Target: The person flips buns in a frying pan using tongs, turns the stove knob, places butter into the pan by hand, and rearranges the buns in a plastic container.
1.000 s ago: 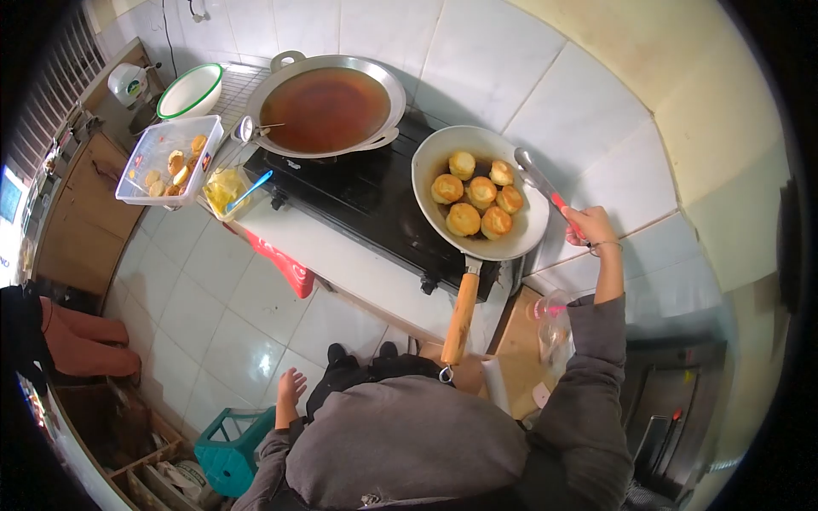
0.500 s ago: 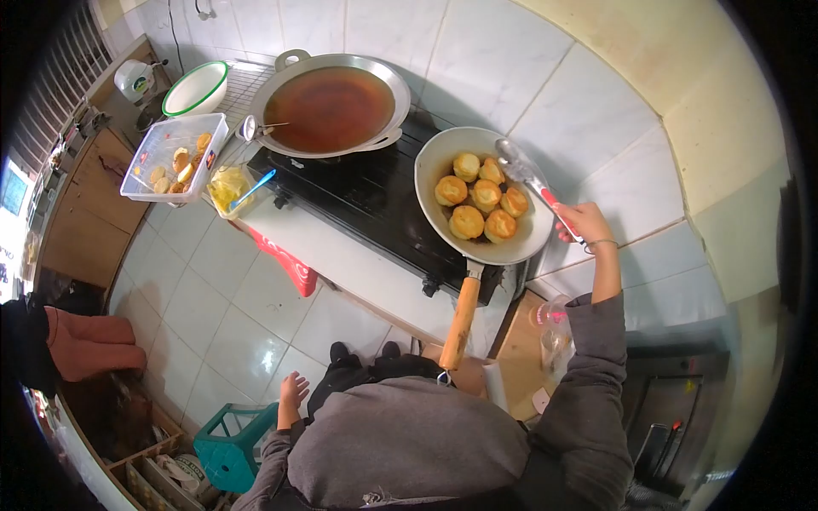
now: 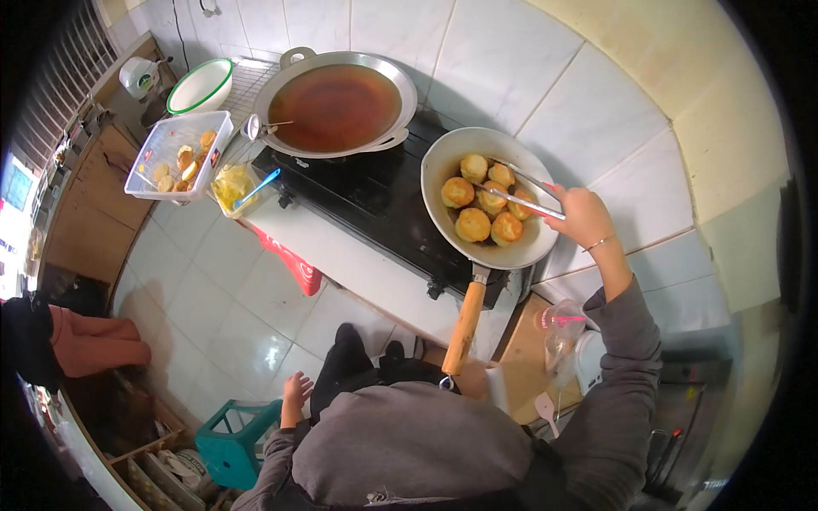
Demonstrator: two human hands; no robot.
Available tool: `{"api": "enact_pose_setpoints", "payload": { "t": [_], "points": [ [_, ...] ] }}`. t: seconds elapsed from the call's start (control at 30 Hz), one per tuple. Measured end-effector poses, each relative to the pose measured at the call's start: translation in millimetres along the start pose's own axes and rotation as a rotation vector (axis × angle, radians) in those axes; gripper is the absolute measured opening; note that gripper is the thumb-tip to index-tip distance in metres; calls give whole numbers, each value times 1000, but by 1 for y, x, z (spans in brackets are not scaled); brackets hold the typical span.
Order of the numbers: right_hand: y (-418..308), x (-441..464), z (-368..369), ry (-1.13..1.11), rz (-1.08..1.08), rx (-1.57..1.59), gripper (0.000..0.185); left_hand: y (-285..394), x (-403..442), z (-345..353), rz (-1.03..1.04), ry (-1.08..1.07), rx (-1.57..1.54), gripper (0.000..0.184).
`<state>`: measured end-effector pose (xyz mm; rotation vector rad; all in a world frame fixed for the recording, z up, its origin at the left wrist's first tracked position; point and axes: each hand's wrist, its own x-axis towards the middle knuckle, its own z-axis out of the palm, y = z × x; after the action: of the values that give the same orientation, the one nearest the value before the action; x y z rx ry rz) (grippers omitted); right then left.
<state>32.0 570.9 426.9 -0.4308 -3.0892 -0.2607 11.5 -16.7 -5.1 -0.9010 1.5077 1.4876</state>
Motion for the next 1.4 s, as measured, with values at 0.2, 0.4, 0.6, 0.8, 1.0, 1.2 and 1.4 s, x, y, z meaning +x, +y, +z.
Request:
{"api": "enact_pose_setpoints", "payload": {
  "t": [0.2,0.4,0.6,0.8,1.0,1.2,1.4],
  "points": [
    [-16,19,5,-60,38,-63,36,46,3,-3,-21,-21,146,46],
    [8,16,3,-193,381,770,32,96,29,-8,59,10,30,42],
    [27,18,31,-245,643,1120,29,112,38,-12,20,7,42,40],
    [17,18,6,-119,617,1004,30,116,47,-15,32,-15,44,40],
    [0,14,17,-194,702,1186,33,118,55,-9,13,-4,38,41],
    [-3,10,16,-185,739,1189,37,118,56,-10,30,-58,75,43],
    [-10,2,18,-116,769,1325,38,126,58,-13,37,-104,130,46]
  ]
}}
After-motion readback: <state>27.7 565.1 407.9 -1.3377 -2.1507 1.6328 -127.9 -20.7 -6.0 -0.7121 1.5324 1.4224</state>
